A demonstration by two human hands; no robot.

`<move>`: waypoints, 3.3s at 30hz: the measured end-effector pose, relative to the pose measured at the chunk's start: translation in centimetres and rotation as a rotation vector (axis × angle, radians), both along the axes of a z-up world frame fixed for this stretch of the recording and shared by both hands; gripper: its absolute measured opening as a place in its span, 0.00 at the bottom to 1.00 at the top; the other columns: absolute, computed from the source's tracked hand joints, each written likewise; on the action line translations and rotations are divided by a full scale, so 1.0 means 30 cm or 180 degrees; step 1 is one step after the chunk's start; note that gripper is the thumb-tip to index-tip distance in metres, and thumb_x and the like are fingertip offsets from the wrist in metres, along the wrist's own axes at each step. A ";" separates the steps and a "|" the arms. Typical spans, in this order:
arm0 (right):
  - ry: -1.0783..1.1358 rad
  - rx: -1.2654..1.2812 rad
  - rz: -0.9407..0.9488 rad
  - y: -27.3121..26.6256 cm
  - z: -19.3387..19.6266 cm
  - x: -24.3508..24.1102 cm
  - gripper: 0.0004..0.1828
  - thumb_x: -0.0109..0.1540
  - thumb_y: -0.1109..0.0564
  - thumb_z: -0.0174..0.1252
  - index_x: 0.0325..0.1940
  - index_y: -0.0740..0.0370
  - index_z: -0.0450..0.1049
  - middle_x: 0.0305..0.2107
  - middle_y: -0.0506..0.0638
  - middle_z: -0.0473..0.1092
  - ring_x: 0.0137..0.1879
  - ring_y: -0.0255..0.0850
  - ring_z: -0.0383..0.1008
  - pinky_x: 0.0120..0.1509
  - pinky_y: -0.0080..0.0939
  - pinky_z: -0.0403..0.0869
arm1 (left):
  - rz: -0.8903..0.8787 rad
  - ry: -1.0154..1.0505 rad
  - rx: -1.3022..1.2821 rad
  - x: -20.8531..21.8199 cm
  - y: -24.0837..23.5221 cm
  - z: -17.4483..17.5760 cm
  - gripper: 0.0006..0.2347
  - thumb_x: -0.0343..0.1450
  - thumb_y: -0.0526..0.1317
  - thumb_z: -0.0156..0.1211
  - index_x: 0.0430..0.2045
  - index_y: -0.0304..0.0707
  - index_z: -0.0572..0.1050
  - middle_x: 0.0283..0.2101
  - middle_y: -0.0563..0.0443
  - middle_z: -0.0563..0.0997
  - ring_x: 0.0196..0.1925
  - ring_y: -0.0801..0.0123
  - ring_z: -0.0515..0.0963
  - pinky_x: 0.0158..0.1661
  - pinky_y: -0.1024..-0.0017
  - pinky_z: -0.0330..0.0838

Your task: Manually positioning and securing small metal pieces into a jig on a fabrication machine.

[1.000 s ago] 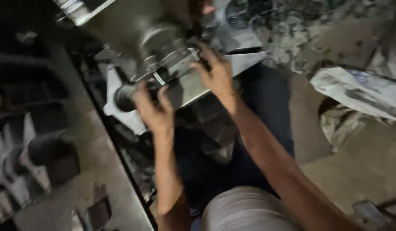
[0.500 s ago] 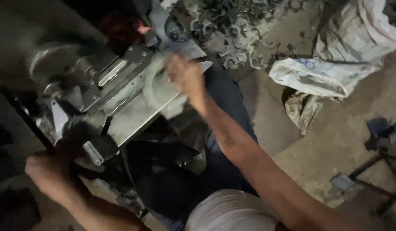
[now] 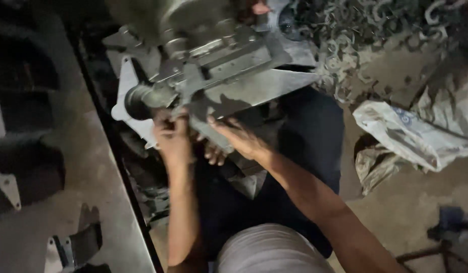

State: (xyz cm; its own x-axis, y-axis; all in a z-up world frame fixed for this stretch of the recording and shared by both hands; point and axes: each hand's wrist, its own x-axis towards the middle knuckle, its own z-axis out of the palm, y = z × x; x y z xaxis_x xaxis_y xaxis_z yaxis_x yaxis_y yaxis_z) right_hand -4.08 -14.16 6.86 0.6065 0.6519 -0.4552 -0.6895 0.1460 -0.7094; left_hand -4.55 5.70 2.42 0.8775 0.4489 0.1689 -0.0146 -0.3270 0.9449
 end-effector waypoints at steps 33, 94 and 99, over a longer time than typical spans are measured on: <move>0.0224 0.0197 -0.0551 -0.095 0.074 0.157 0.31 0.70 0.37 0.40 0.52 0.65 0.77 0.24 0.52 0.74 0.23 0.39 0.71 0.24 0.38 0.68 | -0.0021 -0.0878 -0.0989 0.037 -0.179 -0.022 0.11 0.77 0.30 0.61 0.53 0.28 0.71 0.38 0.50 0.73 0.39 0.74 0.71 0.42 0.74 0.70; -0.4692 -0.2405 -0.2320 -0.186 0.062 0.131 0.24 0.67 0.70 0.61 0.66 0.62 0.70 0.57 0.58 0.68 0.58 0.52 0.78 0.60 0.45 0.81 | -0.0923 0.0219 0.0238 0.177 -0.146 0.254 0.17 0.68 0.34 0.74 0.49 0.31 0.76 0.42 0.41 0.78 0.37 0.64 0.74 0.39 0.69 0.69; -0.4163 -0.1972 -0.2360 -0.143 -0.054 0.192 0.25 0.67 0.75 0.52 0.67 0.61 0.73 0.57 0.57 0.69 0.55 0.45 0.82 0.58 0.40 0.84 | -0.0515 -0.0815 -0.0074 0.145 -0.193 0.122 0.18 0.65 0.29 0.67 0.47 0.31 0.70 0.43 0.47 0.75 0.39 0.67 0.75 0.43 0.72 0.73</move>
